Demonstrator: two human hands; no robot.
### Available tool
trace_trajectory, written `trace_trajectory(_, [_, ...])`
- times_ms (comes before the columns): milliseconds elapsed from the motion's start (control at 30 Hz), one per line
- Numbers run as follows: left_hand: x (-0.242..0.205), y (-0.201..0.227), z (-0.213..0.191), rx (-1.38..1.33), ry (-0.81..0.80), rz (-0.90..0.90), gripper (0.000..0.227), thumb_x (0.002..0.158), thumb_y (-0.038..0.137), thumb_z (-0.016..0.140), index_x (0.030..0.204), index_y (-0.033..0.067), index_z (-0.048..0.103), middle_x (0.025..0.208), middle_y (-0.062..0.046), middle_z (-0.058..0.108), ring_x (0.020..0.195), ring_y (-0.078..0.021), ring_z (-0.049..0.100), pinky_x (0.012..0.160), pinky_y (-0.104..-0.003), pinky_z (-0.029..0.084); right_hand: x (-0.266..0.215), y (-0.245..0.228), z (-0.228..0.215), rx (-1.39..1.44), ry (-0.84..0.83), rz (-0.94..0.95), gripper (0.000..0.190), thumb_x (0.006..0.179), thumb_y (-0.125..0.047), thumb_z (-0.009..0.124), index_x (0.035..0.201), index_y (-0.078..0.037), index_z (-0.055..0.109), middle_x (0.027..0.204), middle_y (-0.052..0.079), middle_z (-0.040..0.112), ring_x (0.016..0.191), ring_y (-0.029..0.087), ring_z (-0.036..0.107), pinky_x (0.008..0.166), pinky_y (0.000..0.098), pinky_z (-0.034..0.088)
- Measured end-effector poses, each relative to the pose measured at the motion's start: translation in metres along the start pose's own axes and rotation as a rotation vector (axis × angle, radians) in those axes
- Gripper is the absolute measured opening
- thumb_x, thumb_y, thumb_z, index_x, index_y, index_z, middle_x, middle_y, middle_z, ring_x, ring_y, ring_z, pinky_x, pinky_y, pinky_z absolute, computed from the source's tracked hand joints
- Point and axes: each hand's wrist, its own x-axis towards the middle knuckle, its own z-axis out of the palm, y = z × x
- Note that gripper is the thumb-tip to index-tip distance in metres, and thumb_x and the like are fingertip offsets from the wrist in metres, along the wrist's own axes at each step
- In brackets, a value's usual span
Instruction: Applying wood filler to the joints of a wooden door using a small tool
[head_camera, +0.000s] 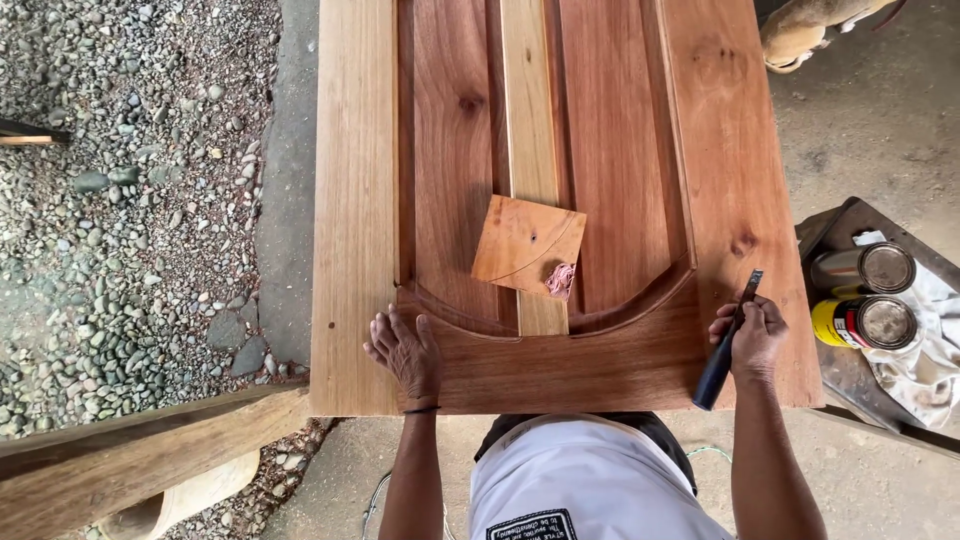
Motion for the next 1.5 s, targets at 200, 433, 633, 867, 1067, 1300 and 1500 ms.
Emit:
trace_trajectory(200, [0.001, 0.0, 0.001, -0.055, -0.02, -0.012, 0.054, 0.087, 0.046, 0.032, 0.127, 0.0094, 0.029, 0.124, -0.014, 0.029, 0.121, -0.03, 0.021, 0.1, -0.048, 0.007, 0.002, -0.002, 0.0, 0.014, 0.016, 0.008, 0.014, 0.087, -0.012, 0.038, 0.092, -0.002, 0.047, 0.061, 0.016, 0.05, 0.039, 0.019, 0.05, 0.029, 0.0264, 0.042])
trace_trajectory(433, [-0.001, -0.006, 0.008, -0.041, 0.021, 0.001, 0.05, 0.088, 0.046, 0.032, 0.122, 0.0108, 0.036, 0.123, -0.014, 0.03, 0.12, -0.0303, 0.024, 0.1, -0.048, 0.01, 0.0, -0.007, 0.0, -0.01, -0.022, 0.021, 0.013, 0.087, -0.013, 0.038, 0.091, -0.003, 0.046, 0.062, 0.015, 0.051, 0.039, 0.018, 0.051, 0.029, 0.0272, 0.042])
trace_trajectory(633, [-0.002, -0.011, 0.015, -0.036, 0.081, -0.013, 0.042, 0.09, 0.043, 0.032, 0.117, 0.013, 0.044, 0.12, -0.013, 0.035, 0.119, -0.0287, 0.028, 0.1, -0.047, 0.01, -0.005, -0.01, 0.002, -0.021, -0.051, 0.02, 0.013, 0.087, -0.012, 0.037, 0.089, -0.002, 0.045, 0.061, 0.016, 0.051, 0.038, 0.02, 0.05, 0.029, 0.0283, 0.042])
trace_trajectory(867, [-0.005, -0.012, 0.014, -0.062, 0.093, -0.036, 0.039, 0.09, 0.041, 0.033, 0.113, 0.014, 0.048, 0.117, -0.013, 0.037, 0.117, -0.0288, 0.03, 0.1, -0.047, 0.012, -0.014, -0.023, 0.001, -0.059, -0.108, 0.032, 0.01, 0.089, -0.012, 0.037, 0.084, -0.006, 0.042, 0.061, 0.013, 0.052, 0.037, 0.018, 0.05, 0.029, 0.0267, 0.041])
trace_trajectory(1067, [0.002, -0.004, 0.007, -0.089, 0.054, -0.056, 0.042, 0.087, 0.041, 0.025, 0.114, 0.0182, 0.048, 0.124, -0.013, 0.035, 0.12, -0.0285, 0.026, 0.1, -0.047, 0.008, -0.02, -0.046, 0.016, -0.039, -0.096, 0.142, 0.011, 0.085, -0.008, 0.031, 0.079, -0.009, 0.041, 0.058, 0.009, 0.044, 0.036, 0.016, 0.04, 0.03, 0.026, 0.03])
trace_trajectory(1300, [0.004, -0.014, 0.001, -0.01, -0.139, 0.028, 0.056, 0.084, 0.049, 0.026, 0.124, 0.0102, 0.035, 0.128, -0.023, 0.027, 0.121, -0.0377, 0.019, 0.097, -0.055, 0.004, 0.007, -0.003, -0.003, -0.052, 0.004, 0.145, 0.007, 0.08, -0.011, 0.035, 0.077, -0.014, 0.041, 0.059, 0.006, 0.046, 0.037, 0.013, 0.039, 0.031, 0.0248, 0.03])
trace_trajectory(1500, [0.023, -0.029, -0.037, -0.128, -0.366, 0.139, 0.067, 0.076, 0.048, 0.043, 0.128, 0.0098, 0.026, 0.13, -0.024, 0.021, 0.12, -0.0397, 0.016, 0.097, -0.052, 0.005, 0.012, 0.031, -0.016, 0.002, 0.042, 0.309, 0.014, 0.082, -0.02, 0.029, 0.086, -0.024, 0.043, 0.068, -0.001, 0.045, 0.052, 0.009, 0.04, 0.045, 0.0202, 0.028])
